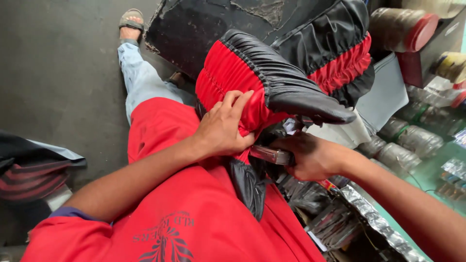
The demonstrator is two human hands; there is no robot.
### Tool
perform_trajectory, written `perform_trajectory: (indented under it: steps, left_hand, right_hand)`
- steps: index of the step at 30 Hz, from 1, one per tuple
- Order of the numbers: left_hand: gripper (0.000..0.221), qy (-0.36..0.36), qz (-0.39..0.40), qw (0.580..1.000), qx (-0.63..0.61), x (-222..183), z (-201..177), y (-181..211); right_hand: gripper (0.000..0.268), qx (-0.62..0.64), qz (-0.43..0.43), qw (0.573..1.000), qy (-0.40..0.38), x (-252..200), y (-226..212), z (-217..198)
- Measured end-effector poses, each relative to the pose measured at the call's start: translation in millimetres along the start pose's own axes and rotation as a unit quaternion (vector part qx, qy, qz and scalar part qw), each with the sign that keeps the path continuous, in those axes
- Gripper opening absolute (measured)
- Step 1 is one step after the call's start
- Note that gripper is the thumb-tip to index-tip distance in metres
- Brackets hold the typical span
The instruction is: The recorder is reupholstering motorcycle seats by stretching synthetic leather covers over the plastic bases and securing them with a pneumatic staple gun.
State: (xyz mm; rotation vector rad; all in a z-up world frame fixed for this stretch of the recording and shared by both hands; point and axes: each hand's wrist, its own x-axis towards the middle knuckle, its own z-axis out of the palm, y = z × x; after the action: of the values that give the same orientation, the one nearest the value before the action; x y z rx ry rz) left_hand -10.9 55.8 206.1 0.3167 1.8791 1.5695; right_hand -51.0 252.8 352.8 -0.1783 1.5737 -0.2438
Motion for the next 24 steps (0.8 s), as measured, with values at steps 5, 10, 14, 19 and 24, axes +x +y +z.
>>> perform_trajectory:
  steps: [5, 10, 14, 19, 24]
  left_hand:
    - [0.094, 0.009, 0.012, 1.000, -0.023, 1.1, 2.3, -4.6]
    - [0.094, -0.003, 0.001, 0.999, -0.055, 11.0, -1.3, -3.8]
    - [0.097, -0.080, -0.071, 0.989, -0.099, 19.4, -5.6, -1.0]
    - [0.097, -0.115, -0.088, 0.983, -0.116, 18.5, 5.5, -1.4]
    - [0.099, -0.064, -0.043, 0.992, -0.098, 12.2, -7.0, -8.8]
  right_hand:
    - [0.038, -0.046, 0.053, 0.997, -0.026, 10.7, -8.2, -6.6]
    - [0.048, -0.093, 0.074, 0.992, -0.048, 22.8, 7.5, -6.9]
    - [0.038, -0.039, -0.044, 0.997, 0.043, 28.5, 33.9, 13.6]
    - [0.053, -0.002, -0.086, 0.992, 0.090, 22.7, 63.6, 54.8]
    - [0.052, -0.049, -0.011, 0.999, 0.014, 7.0, 37.8, 28.6]
